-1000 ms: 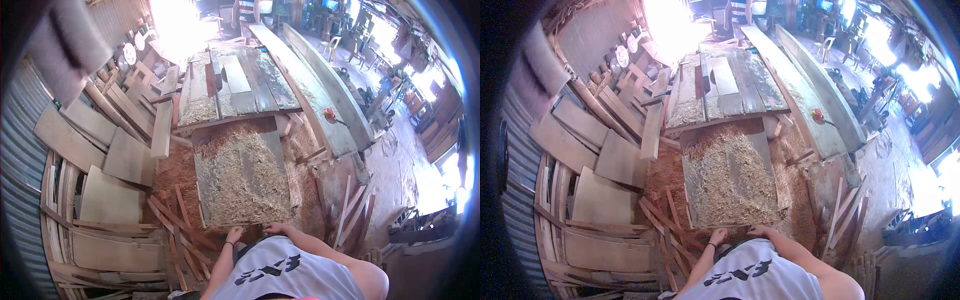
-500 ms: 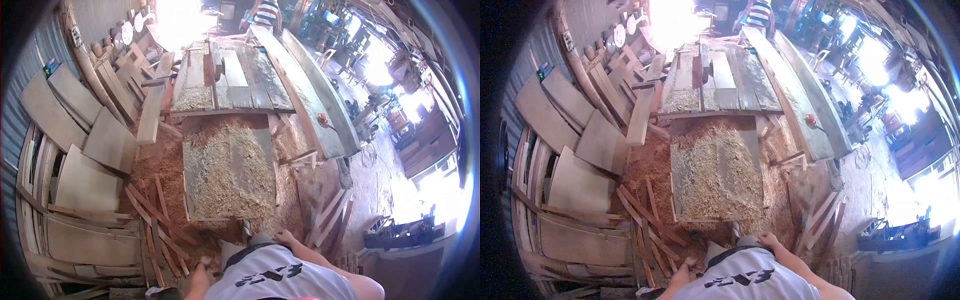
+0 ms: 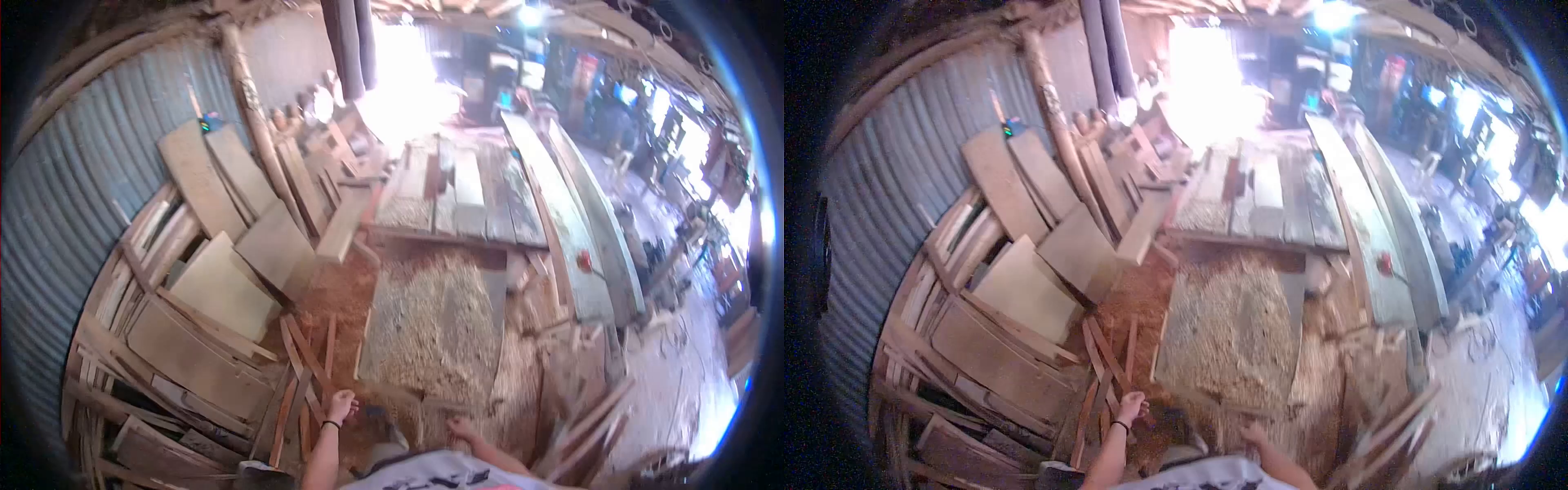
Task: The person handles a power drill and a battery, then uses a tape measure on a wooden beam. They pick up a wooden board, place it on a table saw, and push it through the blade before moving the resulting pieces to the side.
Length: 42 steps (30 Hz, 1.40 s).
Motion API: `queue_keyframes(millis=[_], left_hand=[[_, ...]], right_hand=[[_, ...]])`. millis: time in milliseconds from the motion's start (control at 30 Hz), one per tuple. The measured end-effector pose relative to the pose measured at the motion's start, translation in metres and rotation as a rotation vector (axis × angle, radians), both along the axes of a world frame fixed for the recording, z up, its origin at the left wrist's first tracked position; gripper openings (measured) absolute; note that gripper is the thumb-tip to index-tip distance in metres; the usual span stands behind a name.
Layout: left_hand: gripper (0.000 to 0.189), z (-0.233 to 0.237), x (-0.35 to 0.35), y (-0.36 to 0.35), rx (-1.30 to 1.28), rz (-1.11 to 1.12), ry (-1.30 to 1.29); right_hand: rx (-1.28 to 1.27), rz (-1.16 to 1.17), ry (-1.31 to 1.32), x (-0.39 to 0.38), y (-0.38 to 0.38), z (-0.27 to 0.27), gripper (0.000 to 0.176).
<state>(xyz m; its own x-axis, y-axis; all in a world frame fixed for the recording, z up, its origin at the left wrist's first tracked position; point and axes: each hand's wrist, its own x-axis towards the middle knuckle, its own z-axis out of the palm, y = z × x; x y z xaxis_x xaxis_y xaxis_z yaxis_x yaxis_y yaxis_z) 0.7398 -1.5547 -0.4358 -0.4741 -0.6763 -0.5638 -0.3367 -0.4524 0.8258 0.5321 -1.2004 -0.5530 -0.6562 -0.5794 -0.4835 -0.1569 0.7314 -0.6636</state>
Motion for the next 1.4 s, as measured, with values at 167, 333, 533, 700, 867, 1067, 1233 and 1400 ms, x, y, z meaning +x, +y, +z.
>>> queue_keyframes(millis=[167, 333, 533, 700, 867, 1067, 1233, 1400], left_hand=[[0.029, 0.257, -0.110, -0.011, -0.396, 0.070, 0.421], [0.075, 0.513, -0.150, -0.036, -0.662, -0.117, 0.798], [0.054, 0.680, -0.197, -0.022, -0.868, -0.351, 0.834], [0.036, 0.698, -0.254, 0.027, -1.172, -0.612, 0.755], [0.035, 0.722, -0.249, 0.103, -1.364, -0.838, 0.705], [0.041, 0.755, -0.247, 0.129, -1.567, -0.908, 0.415], [0.031, 0.779, -0.238, 0.132, -1.828, -0.958, -0.085], [0.033, 0.788, -0.238, 0.137, -1.927, -0.986, -0.526]], right_hand=[[0.100, 0.251, -0.196, 0.021, 0.052, -0.022, 0.044], [0.098, 0.265, -0.018, 0.033, 0.166, 0.008, 0.048], [0.249, 0.055, 0.077, 0.011, 0.154, 0.040, 0.047], [0.229, -0.029, 0.129, -0.007, 0.114, 0.066, 0.046], [0.200, -0.054, 0.151, -0.019, 0.094, 0.076, 0.046], [0.171, -0.077, 0.151, -0.028, 0.083, 0.079, 0.045], [0.162, -0.078, 0.151, -0.046, 0.082, 0.078, 0.044], [0.150, -0.070, 0.150, -0.068, 0.081, 0.076, 0.043]])
